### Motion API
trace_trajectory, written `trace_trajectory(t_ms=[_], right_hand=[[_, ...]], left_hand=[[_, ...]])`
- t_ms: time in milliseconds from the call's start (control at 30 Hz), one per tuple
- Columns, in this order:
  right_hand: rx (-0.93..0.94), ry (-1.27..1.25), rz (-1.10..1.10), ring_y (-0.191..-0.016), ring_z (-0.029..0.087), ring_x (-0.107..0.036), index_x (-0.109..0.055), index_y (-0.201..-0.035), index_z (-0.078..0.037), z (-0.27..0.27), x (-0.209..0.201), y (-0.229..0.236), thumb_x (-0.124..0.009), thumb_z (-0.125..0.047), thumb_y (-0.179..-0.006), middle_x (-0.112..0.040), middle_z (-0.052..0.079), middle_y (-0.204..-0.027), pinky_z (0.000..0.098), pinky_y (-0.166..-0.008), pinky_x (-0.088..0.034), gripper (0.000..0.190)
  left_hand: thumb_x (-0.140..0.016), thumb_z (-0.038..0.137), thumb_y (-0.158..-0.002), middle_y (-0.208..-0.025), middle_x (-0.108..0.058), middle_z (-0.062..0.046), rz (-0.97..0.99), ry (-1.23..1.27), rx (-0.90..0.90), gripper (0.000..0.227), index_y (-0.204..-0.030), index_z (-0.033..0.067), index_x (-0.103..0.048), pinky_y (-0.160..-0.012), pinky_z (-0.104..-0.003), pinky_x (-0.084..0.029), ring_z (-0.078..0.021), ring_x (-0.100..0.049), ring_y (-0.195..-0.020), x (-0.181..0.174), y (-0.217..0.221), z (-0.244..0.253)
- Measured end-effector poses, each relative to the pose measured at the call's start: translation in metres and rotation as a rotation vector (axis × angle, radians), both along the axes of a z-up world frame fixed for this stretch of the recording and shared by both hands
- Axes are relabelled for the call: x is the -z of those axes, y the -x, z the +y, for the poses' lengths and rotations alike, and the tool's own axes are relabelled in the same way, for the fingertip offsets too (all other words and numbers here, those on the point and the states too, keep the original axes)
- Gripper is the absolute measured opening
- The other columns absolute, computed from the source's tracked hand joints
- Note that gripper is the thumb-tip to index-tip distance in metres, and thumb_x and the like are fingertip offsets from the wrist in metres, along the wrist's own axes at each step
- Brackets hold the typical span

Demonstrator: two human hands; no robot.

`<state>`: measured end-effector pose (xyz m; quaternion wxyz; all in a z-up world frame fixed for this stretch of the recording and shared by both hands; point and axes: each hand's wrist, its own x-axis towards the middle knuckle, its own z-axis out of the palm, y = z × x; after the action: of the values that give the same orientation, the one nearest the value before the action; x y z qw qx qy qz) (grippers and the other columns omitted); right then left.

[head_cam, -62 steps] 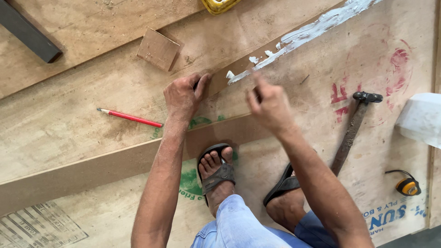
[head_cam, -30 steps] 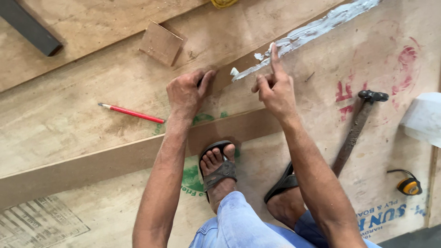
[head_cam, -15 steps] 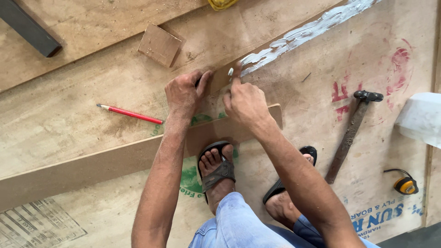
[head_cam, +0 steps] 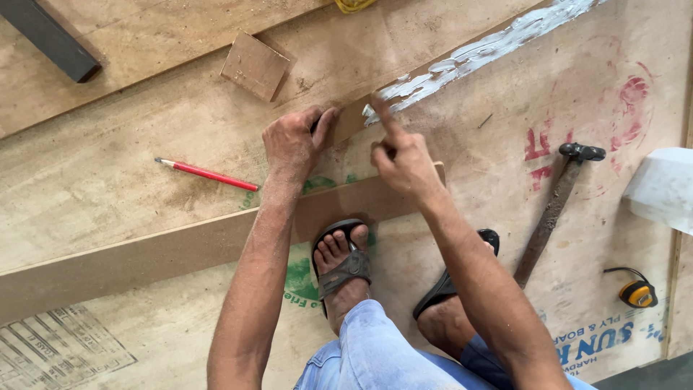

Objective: The person applies glue to a strip of wood by hand using a small spatula tool after hammering nails into it.

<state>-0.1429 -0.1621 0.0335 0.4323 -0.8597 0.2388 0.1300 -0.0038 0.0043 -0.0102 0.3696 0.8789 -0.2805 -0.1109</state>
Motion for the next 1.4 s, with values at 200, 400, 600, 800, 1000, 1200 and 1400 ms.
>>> trace_trajectory(t_ms=[200, 400, 600, 800, 1000, 1200, 1400], right_hand=[[-0.099, -0.003, -0.059, -0.062, 0.013, -0.07, -0.025, -0.164, -0.035, 0.005, -0.003, 0.002, -0.057, -0.003, -0.099, -0.077, 0.011, -0.092, 0.031, -0.06, -0.065, 0.078], [0.182, 0.083, -0.101, -0.058, 0.012, -0.068, -0.006, -0.168, -0.026, -0.03, -0.007, 0.008, -0.056, -0.005, -0.105, -0.073, 0.008, -0.075, 0.0311, -0.06, -0.061, 0.083], [0.142, 0.065, 0.05, -0.044, 0.015, -0.058, 0.015, -0.163, -0.026, -0.005, -0.002, 0.007, -0.054, -0.008, -0.104, -0.064, 0.003, -0.061, 0.0333, -0.049, -0.059, 0.092], [-0.004, 0.215, -0.076, -0.042, 0.017, -0.054, 0.019, -0.162, -0.016, 0.028, 0.003, 0.002, -0.057, -0.01, -0.099, -0.061, 0.004, -0.053, 0.0343, -0.05, -0.056, 0.099], [-0.071, 0.249, 0.009, -0.046, 0.014, -0.058, -0.007, -0.168, -0.02, 0.0, -0.008, 0.009, -0.059, -0.018, -0.11, -0.063, 0.001, -0.063, 0.0317, -0.045, -0.054, 0.078], [-0.058, 0.308, -0.061, -0.046, 0.016, -0.056, -0.003, -0.169, -0.019, 0.003, -0.004, 0.001, -0.056, -0.01, -0.101, -0.059, 0.003, -0.057, 0.0327, -0.047, -0.053, 0.086], [-0.2, 0.361, -0.328, -0.056, 0.015, -0.059, -0.006, -0.17, -0.029, 0.039, -0.002, 0.015, -0.059, -0.014, -0.101, -0.062, 0.001, -0.068, 0.0332, -0.056, -0.058, 0.089]], left_hand=[[-0.069, 0.044, -0.102, -0.059, -0.066, -0.01, 0.006, -0.017, 0.006, 0.043, -0.077, 0.0104, -0.076, -0.054, -0.042, -0.052, -0.025, -0.065, -0.052, -0.002, -0.002, -0.001], [-0.07, 0.044, -0.101, -0.062, -0.066, -0.011, 0.003, 0.012, -0.001, 0.04, -0.079, 0.0108, -0.076, -0.054, -0.042, -0.052, -0.0266, -0.066, -0.054, -0.004, -0.001, -0.001], [-0.07, 0.043, -0.101, -0.063, -0.065, -0.013, 0.009, 0.011, -0.009, 0.04, -0.078, 0.0102, -0.076, -0.055, -0.043, -0.051, -0.0311, -0.065, -0.056, -0.006, 0.0, 0.0], [-0.068, 0.044, -0.102, -0.058, -0.065, -0.007, 0.028, -0.001, 0.001, 0.041, -0.08, 0.0114, -0.077, -0.051, -0.04, -0.051, -0.0215, -0.063, -0.049, 0.001, 0.001, 0.001], [-0.067, 0.046, -0.103, -0.06, -0.067, -0.006, 0.022, 0.007, 0.025, 0.04, -0.083, 0.0132, -0.079, -0.051, -0.039, -0.052, -0.0186, -0.064, -0.049, 0.004, 0.001, 0.0], [-0.069, 0.045, -0.101, -0.065, -0.068, -0.01, -0.031, 0.013, -0.004, 0.04, -0.081, 0.0114, -0.078, -0.055, -0.042, -0.053, -0.0261, -0.067, -0.057, -0.003, -0.001, 0.0], [-0.069, 0.045, -0.101, -0.063, -0.067, -0.013, 0.072, -0.056, -0.001, 0.043, -0.078, 0.0089, -0.075, -0.057, -0.044, -0.052, -0.029, -0.067, -0.056, -0.006, -0.001, -0.002]])
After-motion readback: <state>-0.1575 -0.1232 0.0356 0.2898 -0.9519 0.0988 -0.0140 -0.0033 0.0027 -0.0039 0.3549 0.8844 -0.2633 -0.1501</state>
